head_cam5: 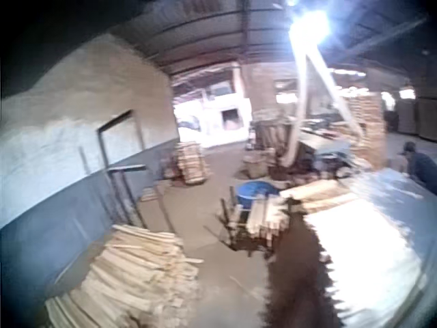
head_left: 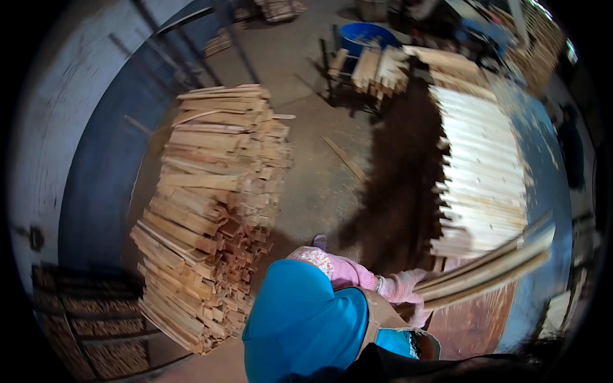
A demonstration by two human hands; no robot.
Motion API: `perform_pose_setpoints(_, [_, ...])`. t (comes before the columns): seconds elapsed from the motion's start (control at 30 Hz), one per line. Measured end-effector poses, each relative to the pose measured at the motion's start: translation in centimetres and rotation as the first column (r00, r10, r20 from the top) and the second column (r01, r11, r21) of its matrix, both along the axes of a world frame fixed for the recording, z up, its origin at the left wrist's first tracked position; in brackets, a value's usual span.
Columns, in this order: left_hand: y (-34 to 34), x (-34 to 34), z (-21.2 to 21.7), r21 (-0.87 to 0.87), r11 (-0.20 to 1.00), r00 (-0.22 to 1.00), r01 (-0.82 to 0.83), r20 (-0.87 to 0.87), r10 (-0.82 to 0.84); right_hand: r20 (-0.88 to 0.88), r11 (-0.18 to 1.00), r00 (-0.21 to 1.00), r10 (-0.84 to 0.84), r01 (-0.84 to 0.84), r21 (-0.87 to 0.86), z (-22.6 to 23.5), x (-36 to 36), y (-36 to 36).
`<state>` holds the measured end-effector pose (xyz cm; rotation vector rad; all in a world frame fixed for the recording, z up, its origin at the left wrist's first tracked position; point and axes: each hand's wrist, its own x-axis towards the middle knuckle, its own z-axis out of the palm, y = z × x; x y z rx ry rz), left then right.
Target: The person sorts and stacks thin wooden slats on a workbench, then moves to a planer machine to feed the slats through for smoothing. The person handles the wood by hand, wearing pink gloves, and organizes the processed pieces into neat stacks.
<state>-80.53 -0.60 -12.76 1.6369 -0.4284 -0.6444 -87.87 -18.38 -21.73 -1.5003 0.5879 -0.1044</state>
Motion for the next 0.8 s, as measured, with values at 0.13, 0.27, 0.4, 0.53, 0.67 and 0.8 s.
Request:
perform_pose_setpoints(0.13, [13.3, 1.6, 1.2, -0.172, 0.785, 0.779, -0.595, 0.118, 0.616, 0.191, 0.837, 0.821, 0.538, -0.493, -0.236, 0.5, 11.5, 10.5])
perform_pose_setpoints(0.27, [25.9, 1.0, -0.8, -0.317, 0.230, 0.308, -0.920, -0.220, 0.926, 0.142, 0.473, 0.469, 0.871, -0.881, 0.013, 10.6, 16.8, 32.8])
perform_pose_setpoints(0.4, [44.2, -1.8, 0.1, -0.324, -0.186, -0.098, -0.927, -0.271, 0.958, -0.198, -0.122, -0.112, 0.974, -0.992, -0.038, 19.8, 19.6, 55.1])
perform_pose_setpoints(0.53, [57.1, -1.3, 0.1, -0.238, -0.289, -0.275, -0.927, -0.092, 0.957, 0.025, -0.240, -0.318, 0.948, -0.764, -0.599, 11.3, 20.5, 69.5])
perform_pose_setpoints(0.67, [56.4, 1.0, -3.7, 0.101, -0.214, -0.176, -0.972, 0.299, 0.938, -0.175, -0.391, -0.381, 0.908, -0.617, -0.683, 9.5, 17.5, 60.7])
perform_pose_setpoints(0.8, [49.4, 3.8, -6.5, 0.256, -0.079, 0.090, -0.963, 0.587, 0.804, -0.181, -0.036, 0.078, 0.980, -0.834, -0.551, 4.0, 21.7, 41.6])
